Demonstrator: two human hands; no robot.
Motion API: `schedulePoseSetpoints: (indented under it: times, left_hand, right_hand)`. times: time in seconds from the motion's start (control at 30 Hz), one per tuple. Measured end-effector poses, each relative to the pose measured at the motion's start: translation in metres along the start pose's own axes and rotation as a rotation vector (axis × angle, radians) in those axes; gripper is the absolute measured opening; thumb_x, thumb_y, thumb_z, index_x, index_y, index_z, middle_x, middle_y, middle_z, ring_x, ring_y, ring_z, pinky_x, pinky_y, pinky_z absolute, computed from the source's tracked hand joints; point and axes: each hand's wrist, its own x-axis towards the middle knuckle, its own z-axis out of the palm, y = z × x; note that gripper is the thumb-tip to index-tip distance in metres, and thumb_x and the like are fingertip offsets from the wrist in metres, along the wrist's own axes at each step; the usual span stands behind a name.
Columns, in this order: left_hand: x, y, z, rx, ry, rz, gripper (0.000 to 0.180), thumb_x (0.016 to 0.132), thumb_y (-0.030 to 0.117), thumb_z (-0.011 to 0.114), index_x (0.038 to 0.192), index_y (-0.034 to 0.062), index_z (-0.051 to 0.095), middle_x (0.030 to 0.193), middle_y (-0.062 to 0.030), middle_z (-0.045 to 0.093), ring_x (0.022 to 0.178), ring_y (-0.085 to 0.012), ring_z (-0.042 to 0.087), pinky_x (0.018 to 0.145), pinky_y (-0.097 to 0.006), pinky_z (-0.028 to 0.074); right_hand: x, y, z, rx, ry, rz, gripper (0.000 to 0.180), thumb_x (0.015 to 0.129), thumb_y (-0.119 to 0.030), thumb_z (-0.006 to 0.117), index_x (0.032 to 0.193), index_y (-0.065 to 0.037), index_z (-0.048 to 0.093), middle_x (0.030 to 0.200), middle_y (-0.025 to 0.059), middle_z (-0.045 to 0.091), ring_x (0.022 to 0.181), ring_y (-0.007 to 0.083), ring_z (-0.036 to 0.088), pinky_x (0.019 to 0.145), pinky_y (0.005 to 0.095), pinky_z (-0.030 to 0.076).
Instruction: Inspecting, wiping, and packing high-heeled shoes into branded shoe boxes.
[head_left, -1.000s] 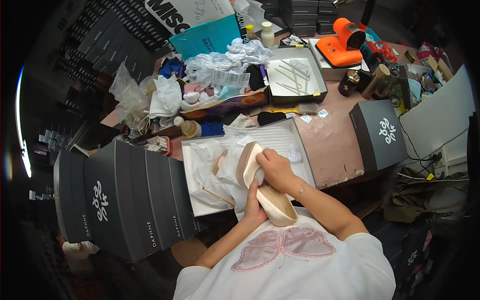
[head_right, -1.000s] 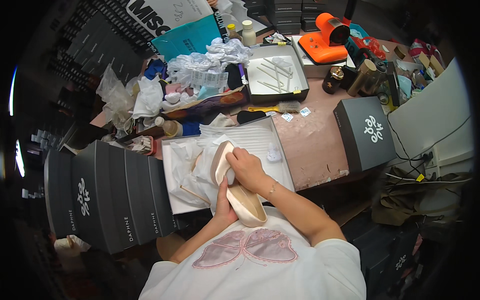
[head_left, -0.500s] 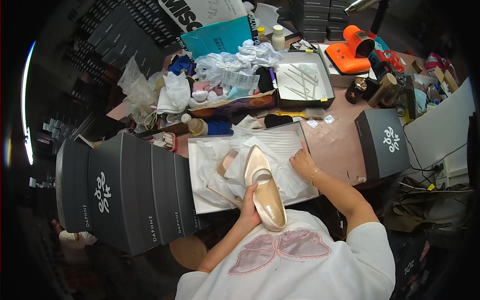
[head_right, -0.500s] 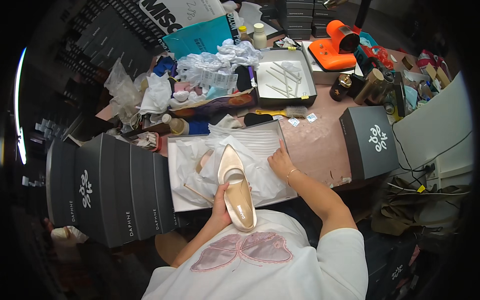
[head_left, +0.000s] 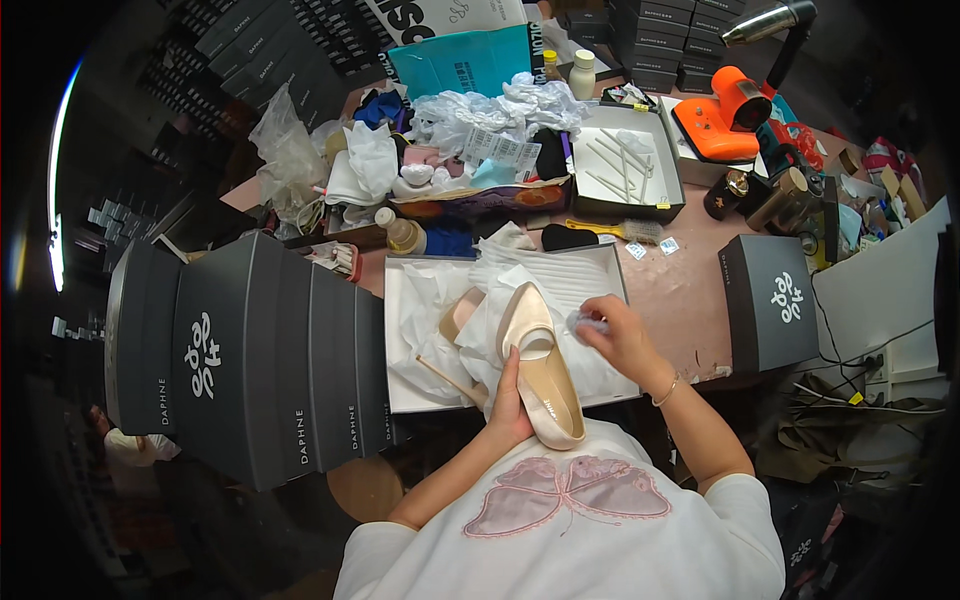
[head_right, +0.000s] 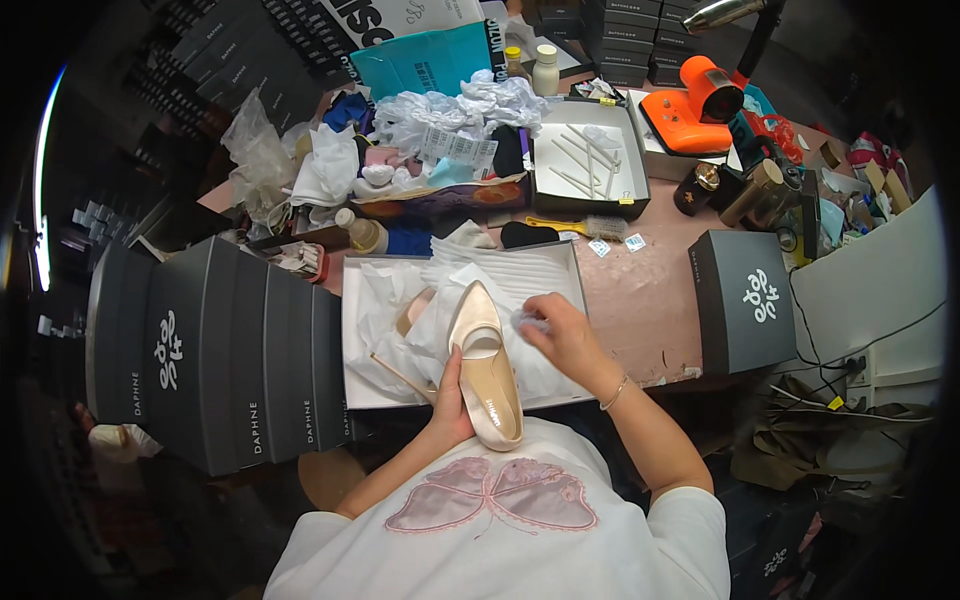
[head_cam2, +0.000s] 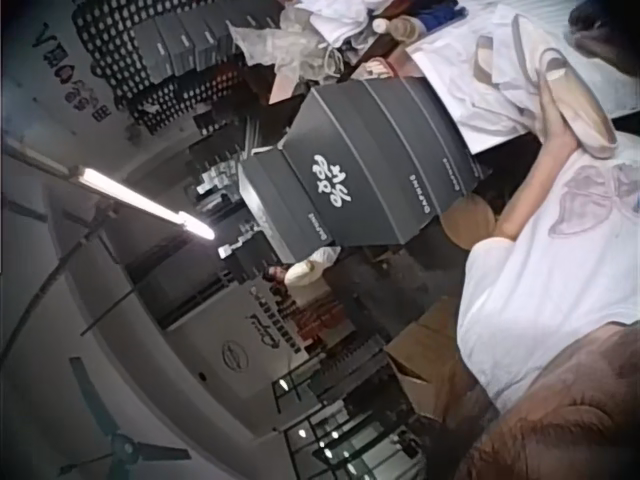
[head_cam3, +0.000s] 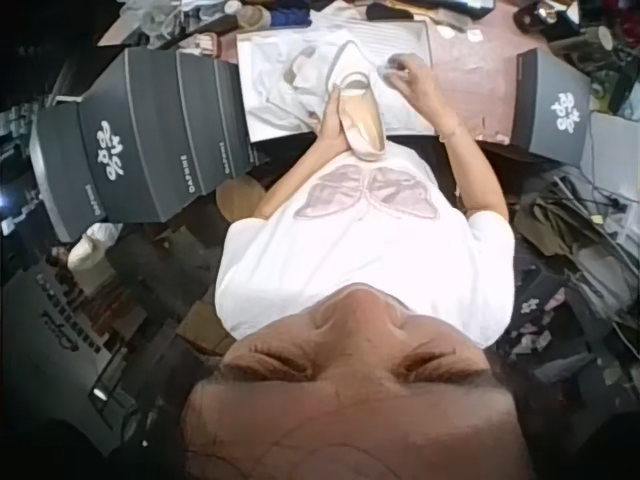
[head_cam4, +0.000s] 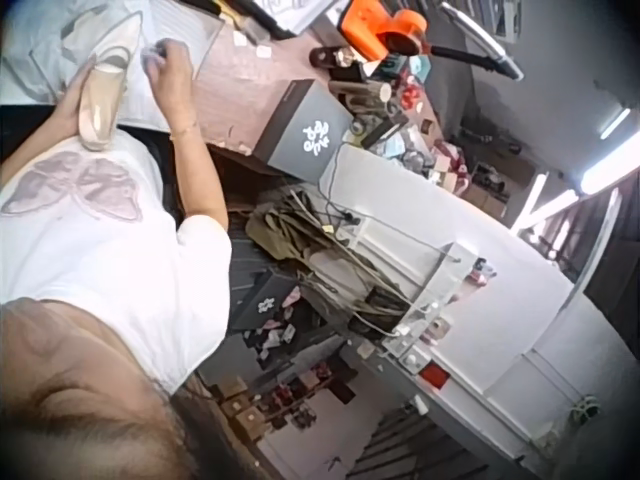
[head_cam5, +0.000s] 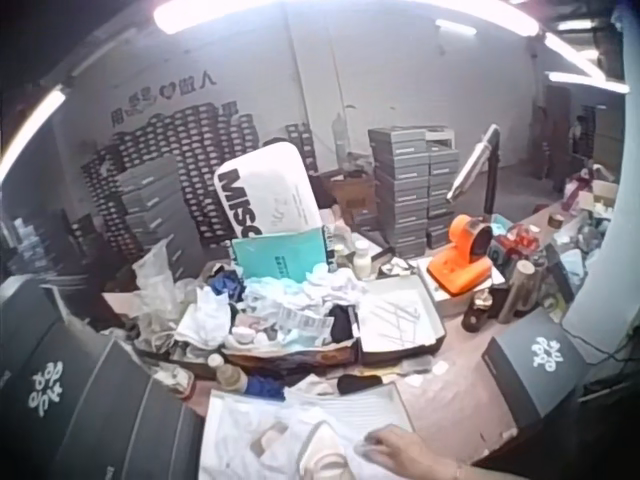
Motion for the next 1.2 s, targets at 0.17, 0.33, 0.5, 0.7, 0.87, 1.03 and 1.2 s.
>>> schedulePoseSetpoints:
  times: [0.17,0.33,0.5,0.7,0.87,1.03,1.2]
  left_hand:
    - [-0.008,-0.003,0.032,0.096,0.013,0.085,0.077,0.088,0.069,0.044,0.131,0.0057,0.043,0.121,-0.0142,0.053,0.114,-0.028,0.054,0.097,-0.046,0.046]
    - [-0.006,0.0,0.025,0.101,-0.137,0.02,0.079,0.089,0.071,0.037,0.133,0.0057,0.041,0.122,-0.0134,0.052,0.114,-0.0271,0.054,0.098,-0.046,0.046]
    - [-0.003,-0.01,0.037,0.163,-0.061,0.023,0.068,0.093,0.064,0.039,0.138,0.0127,0.036,0.13,-0.0128,0.049,0.118,-0.0266,0.052,0.1,-0.045,0.045]
    - [-0.001,-0.013,0.022,0.181,-0.088,0.007,0.067,0.093,0.062,0.042,0.135,0.0098,0.04,0.124,-0.0127,0.054,0.111,-0.0242,0.058,0.093,-0.041,0.05]
    - [0.005,-0.019,0.022,0.226,-0.074,-0.046,0.065,0.093,0.061,0.042,0.131,0.0086,0.044,0.119,-0.0131,0.056,0.108,-0.0234,0.06,0.091,-0.039,0.051]
    - [0.001,-0.017,0.028,0.217,-0.085,-0.05,0.063,0.095,0.057,0.041,0.132,0.0066,0.043,0.12,-0.0148,0.056,0.108,-0.0248,0.059,0.093,-0.04,0.05]
    - [0.012,-0.019,0.019,0.25,-0.067,-0.033,0.061,0.096,0.055,0.041,0.131,0.0057,0.043,0.118,-0.0132,0.057,0.108,-0.0253,0.06,0.093,-0.041,0.051]
  right_hand:
    - [-0.018,-0.036,0.029,-0.102,-0.324,-0.094,0.021,0.079,-0.014,0.066,0.098,-0.007,0.06,0.088,0.0121,0.058,0.08,0.0322,0.059,0.069,0.0405,0.051]
    - [-0.019,-0.042,-0.003,0.087,-0.455,0.061,0.021,0.08,-0.014,0.066,0.099,-0.009,0.062,0.091,0.0084,0.06,0.084,0.0293,0.058,0.073,0.0405,0.047]
    - [-0.01,-0.022,0.021,-0.38,-0.271,-0.018,0.028,0.074,-0.014,0.072,0.1,-0.008,0.061,0.091,0.0087,0.06,0.091,0.0279,0.057,0.078,0.0404,0.041]
    - [-0.014,0.001,0.039,0.101,-0.045,0.124,0.083,0.072,-0.018,0.075,0.141,-0.006,0.03,0.113,0.0241,0.056,0.107,0.0396,0.055,0.094,0.0431,0.041]
    - [-0.011,-0.002,0.025,0.078,-0.215,0.256,0.106,0.074,-0.022,0.076,0.15,0.0,0.005,0.12,0.0301,0.054,0.099,0.0346,0.062,0.083,0.0355,0.05]
    - [-0.005,-0.015,0.025,-0.274,-0.187,0.252,0.091,0.073,-0.018,0.07,0.145,0.004,0.019,0.102,0.0266,0.059,0.088,0.0413,0.061,0.076,0.0445,0.05]
    - [0.0,0.015,0.032,-0.198,-0.104,0.185,0.087,0.075,-0.02,0.071,0.146,-0.002,0.023,0.114,0.0242,0.059,0.096,0.0406,0.06,0.08,0.043,0.05]
